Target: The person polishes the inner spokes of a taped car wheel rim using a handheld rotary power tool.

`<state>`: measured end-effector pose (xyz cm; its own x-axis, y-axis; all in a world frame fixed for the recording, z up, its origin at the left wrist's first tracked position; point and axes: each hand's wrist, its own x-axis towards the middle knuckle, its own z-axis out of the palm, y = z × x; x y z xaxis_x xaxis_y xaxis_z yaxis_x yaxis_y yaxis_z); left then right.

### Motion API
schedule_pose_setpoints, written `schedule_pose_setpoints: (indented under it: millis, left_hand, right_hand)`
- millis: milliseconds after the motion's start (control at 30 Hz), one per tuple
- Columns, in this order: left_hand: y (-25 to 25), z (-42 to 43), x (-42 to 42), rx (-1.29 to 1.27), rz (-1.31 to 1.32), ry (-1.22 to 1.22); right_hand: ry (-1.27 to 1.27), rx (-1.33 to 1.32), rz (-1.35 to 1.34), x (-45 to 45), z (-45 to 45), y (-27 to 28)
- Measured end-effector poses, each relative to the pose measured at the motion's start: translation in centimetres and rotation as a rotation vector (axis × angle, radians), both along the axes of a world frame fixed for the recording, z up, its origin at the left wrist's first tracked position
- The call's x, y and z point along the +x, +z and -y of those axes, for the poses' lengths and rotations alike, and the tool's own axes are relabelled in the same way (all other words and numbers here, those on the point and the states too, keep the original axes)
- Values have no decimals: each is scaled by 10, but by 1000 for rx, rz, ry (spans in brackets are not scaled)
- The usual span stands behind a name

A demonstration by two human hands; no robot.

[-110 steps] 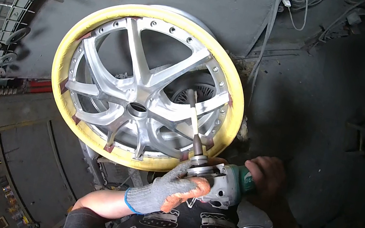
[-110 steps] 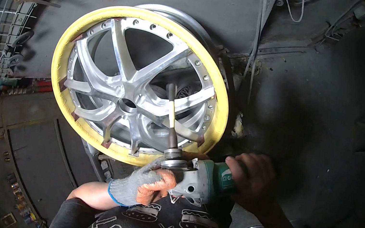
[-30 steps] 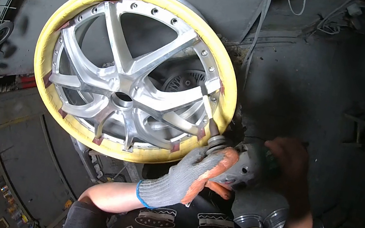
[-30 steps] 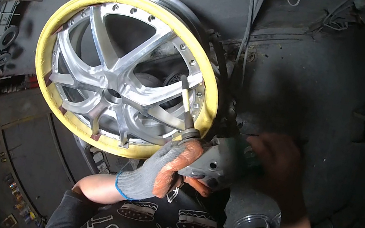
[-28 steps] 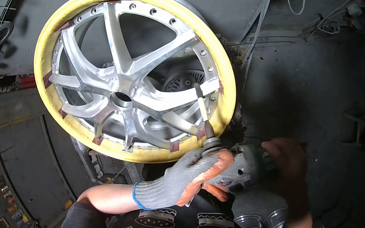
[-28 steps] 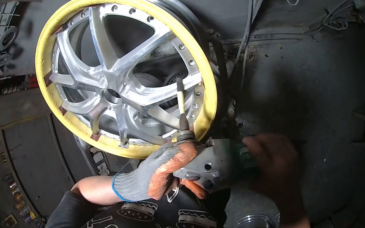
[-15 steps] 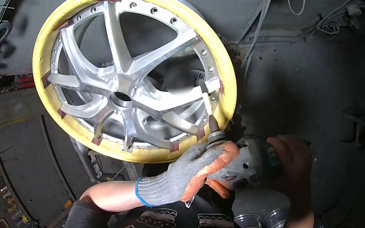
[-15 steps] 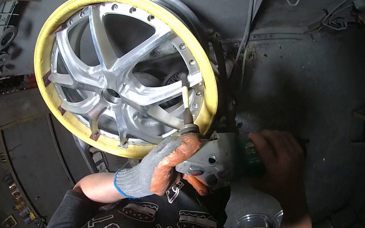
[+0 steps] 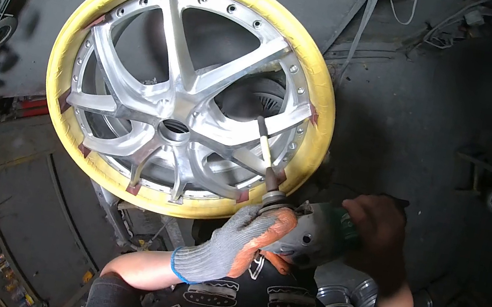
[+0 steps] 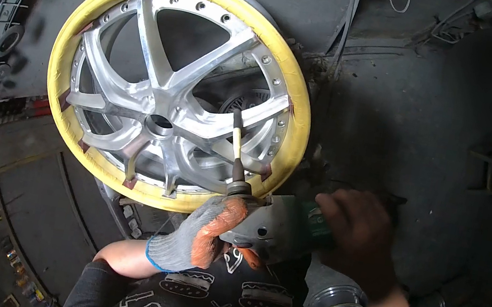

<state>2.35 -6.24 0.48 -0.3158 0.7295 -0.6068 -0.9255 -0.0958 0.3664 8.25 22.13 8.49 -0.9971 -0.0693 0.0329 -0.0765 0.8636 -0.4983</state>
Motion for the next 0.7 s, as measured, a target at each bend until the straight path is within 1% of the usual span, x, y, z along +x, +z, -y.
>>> schedule_pose_setpoints:
  millis: [33, 100, 133, 200, 233, 300, 333, 400, 433, 500, 533, 600, 700]
  left_hand:
    - [-3, 12, -8, 226, 174, 61]
    - [3, 19, -13, 455, 351, 116]
    - [32, 6, -21, 163, 158, 74]
    - [46, 8, -29, -120, -36, 26]
    - [43, 20, -32, -213, -633, -253]
    - [43, 34, -40, -288, -1232, -534]
    - [46, 38, -45, -286, -1471, -504]
    - [46, 51, -53, -275, -1712, -466]
    - [41, 62, -55, -214, -1696, -506]
    - [8, 94, -47, -150, -1682, -547]
    - [-27, 120, -32, -130, -1132, -464]
    - [-38, 125, -31, -102, -587, -376]
    - [-36, 111, -36, 283, -204, -139]
  right_hand:
    - [-3, 4, 1, 0, 5, 2]
    - [-4, 23, 21, 0, 16, 5]
    - [-9, 29, 24, 1, 20, 6]
    - [-9, 12, 39, 3, 30, 7]
    - [-15, 18, 42, 3, 35, 9]
    - [-25, 26, 72, 3, 47, 12]
    - [-30, 30, 74, 2, 53, 13]
    - [-23, 38, 61, 2, 64, 14]
    - [-27, 41, 60, 1, 69, 14]
    - [-39, 13, 93, 0, 79, 13]
    - [-44, 15, 92, -2, 84, 13]
    - [-104, -3, 4, -6, 94, 13]
    - [-139, 6, -7, -4, 98, 13]
